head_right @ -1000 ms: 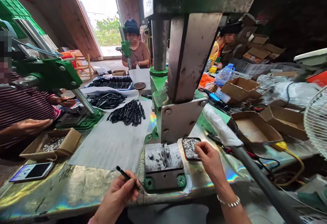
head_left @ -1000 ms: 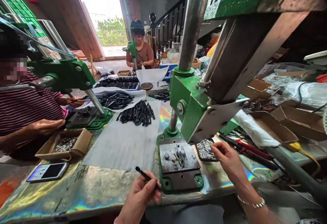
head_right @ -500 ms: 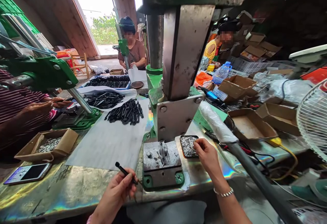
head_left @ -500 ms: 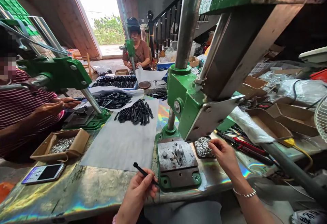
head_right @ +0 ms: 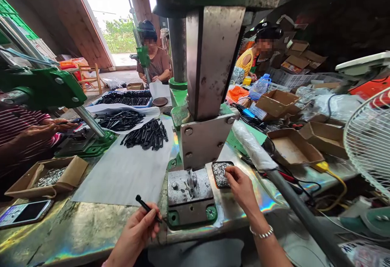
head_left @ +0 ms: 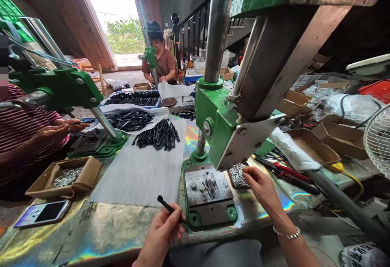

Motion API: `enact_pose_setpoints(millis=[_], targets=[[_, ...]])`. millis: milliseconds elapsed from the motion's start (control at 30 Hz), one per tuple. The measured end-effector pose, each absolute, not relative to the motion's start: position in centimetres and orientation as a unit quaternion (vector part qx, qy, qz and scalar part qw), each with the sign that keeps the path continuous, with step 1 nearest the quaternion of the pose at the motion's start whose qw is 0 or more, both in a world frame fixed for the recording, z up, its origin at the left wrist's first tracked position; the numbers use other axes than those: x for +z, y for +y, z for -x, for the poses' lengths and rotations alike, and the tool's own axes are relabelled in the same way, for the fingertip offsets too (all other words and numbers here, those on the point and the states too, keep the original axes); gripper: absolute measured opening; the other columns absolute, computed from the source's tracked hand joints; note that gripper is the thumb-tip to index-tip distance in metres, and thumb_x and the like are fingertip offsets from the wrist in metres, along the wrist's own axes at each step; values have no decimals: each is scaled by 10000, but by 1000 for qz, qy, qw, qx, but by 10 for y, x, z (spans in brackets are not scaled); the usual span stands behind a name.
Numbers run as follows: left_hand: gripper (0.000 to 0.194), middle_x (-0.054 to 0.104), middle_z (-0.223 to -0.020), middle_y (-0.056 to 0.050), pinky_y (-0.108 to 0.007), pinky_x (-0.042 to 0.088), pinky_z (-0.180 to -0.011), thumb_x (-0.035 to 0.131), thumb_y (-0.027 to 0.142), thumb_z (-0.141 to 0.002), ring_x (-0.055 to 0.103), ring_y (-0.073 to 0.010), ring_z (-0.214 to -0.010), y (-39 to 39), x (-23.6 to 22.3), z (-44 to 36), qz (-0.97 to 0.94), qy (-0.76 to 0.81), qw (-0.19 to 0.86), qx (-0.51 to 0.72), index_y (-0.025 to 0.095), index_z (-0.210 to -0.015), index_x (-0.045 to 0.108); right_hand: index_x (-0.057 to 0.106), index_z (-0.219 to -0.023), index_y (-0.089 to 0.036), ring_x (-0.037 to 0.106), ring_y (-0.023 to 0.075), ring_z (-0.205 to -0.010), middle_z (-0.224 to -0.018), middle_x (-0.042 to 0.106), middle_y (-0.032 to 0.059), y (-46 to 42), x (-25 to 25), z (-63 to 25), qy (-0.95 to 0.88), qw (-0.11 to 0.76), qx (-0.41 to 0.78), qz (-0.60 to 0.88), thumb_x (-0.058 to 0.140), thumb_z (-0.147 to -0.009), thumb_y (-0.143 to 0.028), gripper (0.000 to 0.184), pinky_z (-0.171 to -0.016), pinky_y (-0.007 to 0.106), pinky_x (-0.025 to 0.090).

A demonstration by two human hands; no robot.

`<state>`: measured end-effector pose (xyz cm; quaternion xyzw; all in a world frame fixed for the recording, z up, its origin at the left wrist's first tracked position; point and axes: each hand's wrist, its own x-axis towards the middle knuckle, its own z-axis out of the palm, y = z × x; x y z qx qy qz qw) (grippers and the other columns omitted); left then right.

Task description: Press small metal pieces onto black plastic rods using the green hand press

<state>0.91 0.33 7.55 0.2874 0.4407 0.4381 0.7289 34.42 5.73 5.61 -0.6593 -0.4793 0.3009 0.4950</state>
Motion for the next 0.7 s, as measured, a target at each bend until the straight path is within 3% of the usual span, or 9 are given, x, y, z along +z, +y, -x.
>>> enact_pose_setpoints(millis=[267,467,700], targets=[[351,658,-715,5,-127,416,-410,845,398,-672,545,-42,-485,7,82,-20,-225,416,762,442,148,-811,641,682,-873,-192,599,177,-647,-741,676,32,16,92,-282,-489,491,413,592,629,-769,-396,235,-606,290,498],[313,665,-727,10,-115,424,-405,828,376,-702,546,-34,-469,5,83,-26,-201,387,789,432,156,-829,645,663,-892,-201,560,143,-641,-763,675,25,-13,98,-233,-460,466,551,517,638,-833,-398,207,-598,247,464],[302,680,-710,8,-104,417,-390,852,336,-675,556,-37,-453,2,91,-30,-158,366,807,436,162,-830,660,594,-883,-207,526,134,-639,-762,647,6,-29,105,-202,-460,461,596,470,617,-884,-414,208,-578,233,422]])
